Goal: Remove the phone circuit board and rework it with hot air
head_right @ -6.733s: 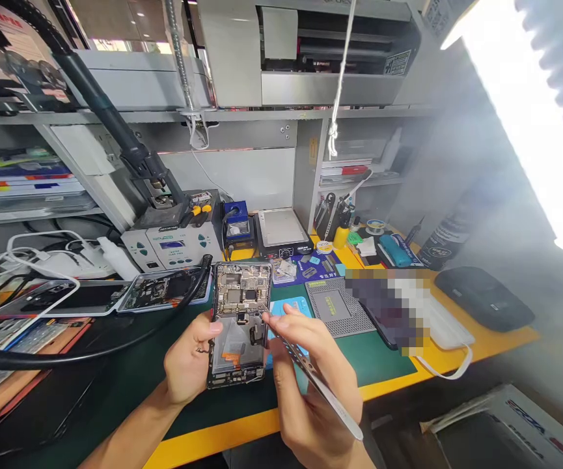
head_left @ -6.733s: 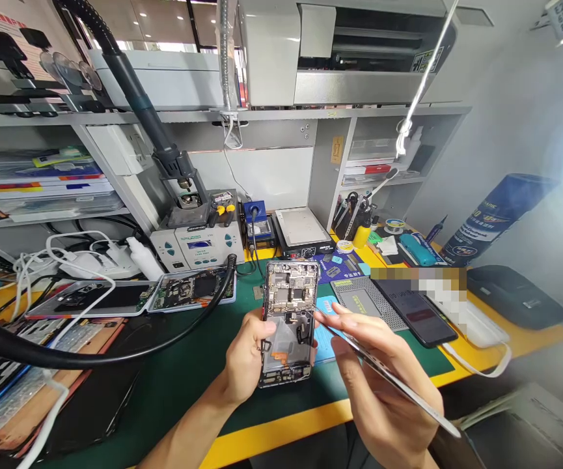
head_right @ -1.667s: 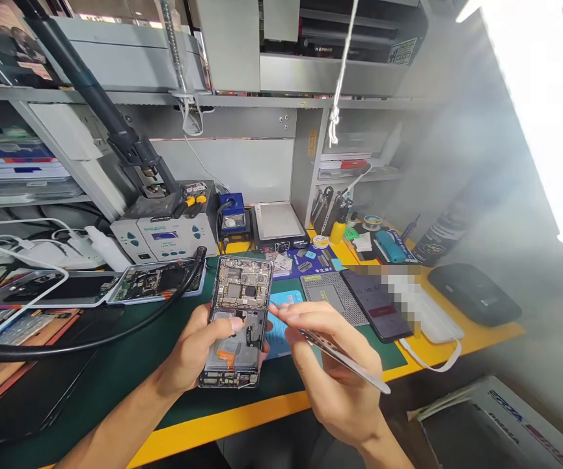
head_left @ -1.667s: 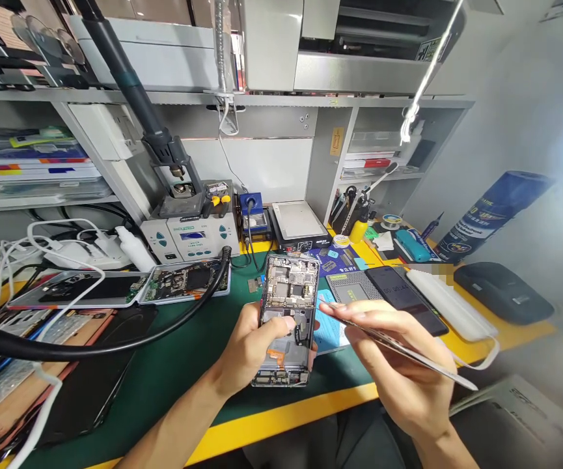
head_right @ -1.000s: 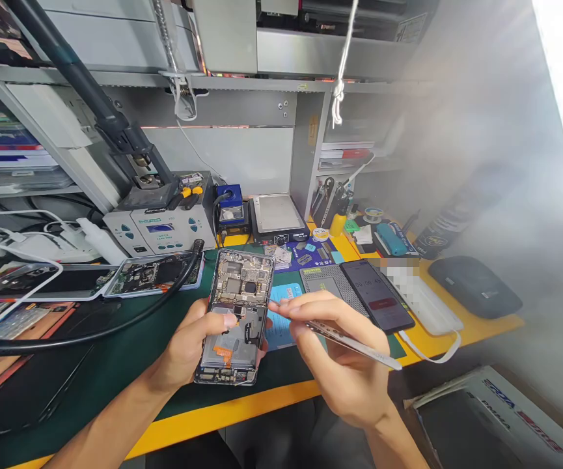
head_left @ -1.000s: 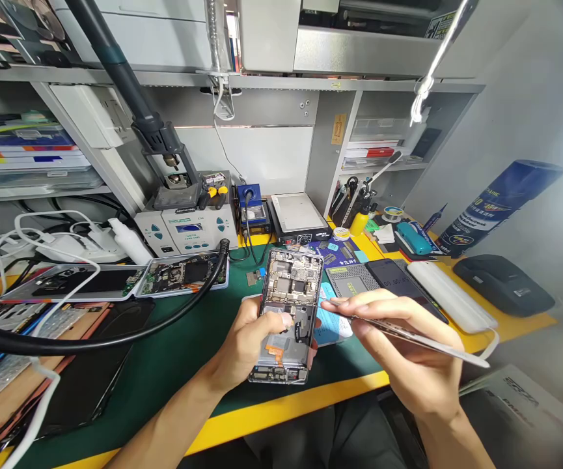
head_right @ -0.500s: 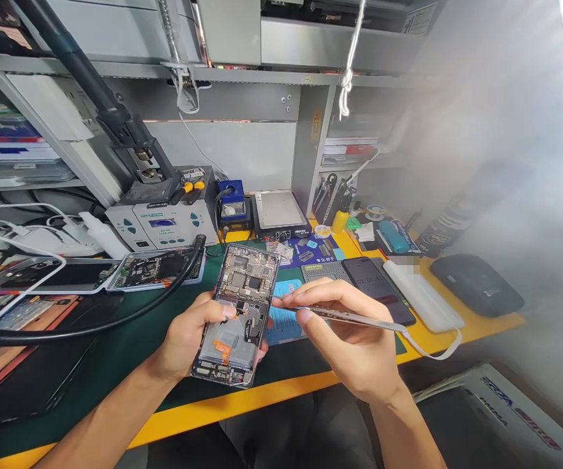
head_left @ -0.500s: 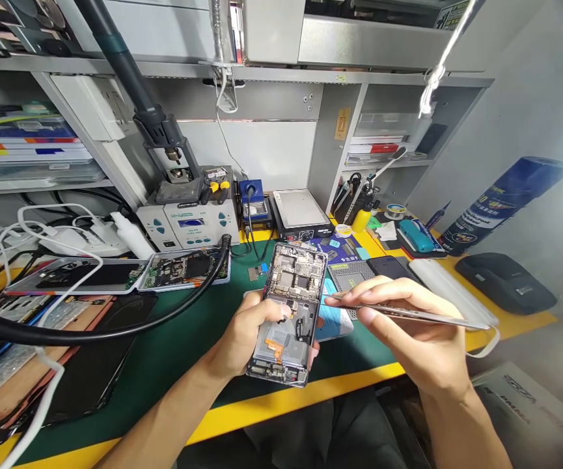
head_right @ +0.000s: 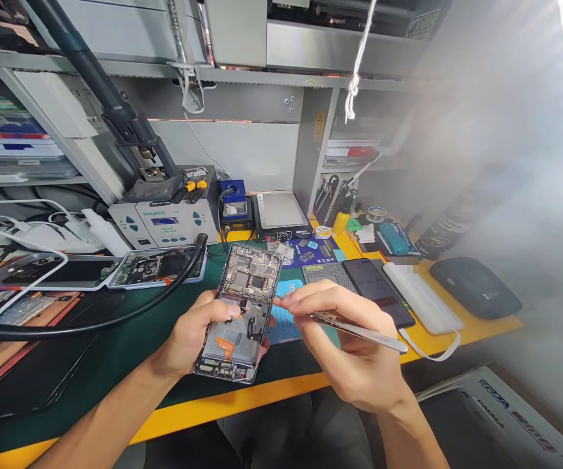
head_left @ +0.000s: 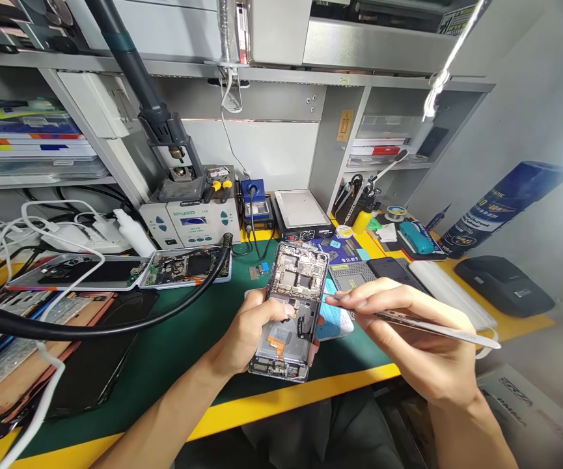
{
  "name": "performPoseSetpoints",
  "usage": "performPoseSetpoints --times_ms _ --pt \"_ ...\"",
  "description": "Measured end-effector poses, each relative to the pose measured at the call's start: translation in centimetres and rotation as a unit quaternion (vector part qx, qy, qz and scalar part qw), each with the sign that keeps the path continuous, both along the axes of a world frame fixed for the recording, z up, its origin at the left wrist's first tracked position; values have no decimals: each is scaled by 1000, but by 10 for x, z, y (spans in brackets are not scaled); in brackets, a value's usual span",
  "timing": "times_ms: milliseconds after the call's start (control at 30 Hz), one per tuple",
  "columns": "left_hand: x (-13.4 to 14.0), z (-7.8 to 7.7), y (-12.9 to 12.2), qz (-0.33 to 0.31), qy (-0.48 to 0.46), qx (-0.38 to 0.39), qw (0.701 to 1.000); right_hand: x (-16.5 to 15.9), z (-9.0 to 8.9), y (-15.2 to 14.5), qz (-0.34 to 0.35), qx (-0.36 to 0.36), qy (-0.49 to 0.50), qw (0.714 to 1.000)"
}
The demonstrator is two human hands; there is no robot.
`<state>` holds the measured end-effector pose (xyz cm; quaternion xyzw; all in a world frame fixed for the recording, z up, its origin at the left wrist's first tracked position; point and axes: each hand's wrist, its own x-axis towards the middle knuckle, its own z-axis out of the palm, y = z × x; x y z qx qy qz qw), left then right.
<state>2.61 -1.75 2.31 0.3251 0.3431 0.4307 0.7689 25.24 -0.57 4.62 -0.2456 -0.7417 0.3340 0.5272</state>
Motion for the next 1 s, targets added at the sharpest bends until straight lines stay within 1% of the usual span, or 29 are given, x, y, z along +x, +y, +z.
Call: performPoseSetpoints --times_ms 300,467,567,700,800,900,1000 --pt "0 0 1 0 12 2 1000 -1 1 0 -11 11 -20 1000" --pt "0 -1 1 -1 29 17 999 -1 2 3 3 28 -44 999" --pt "0 -2 2 -2 39 24 999 -1 4 6 12 22 -61 998" --pt "0 -3 3 -1 45 22 999 -3 4 7 8 3 -77 997" --pt "1 -3 4 3 31 9 999 -5 -2 6 12 0 -63 998" --pt "0 -4 6 4 8 -9 1000 -8 -11 2 2 29 -46 999" --pt "-2 -7 9 -5 -23 -30 999 -11 -24 -3 6 34 6 999"
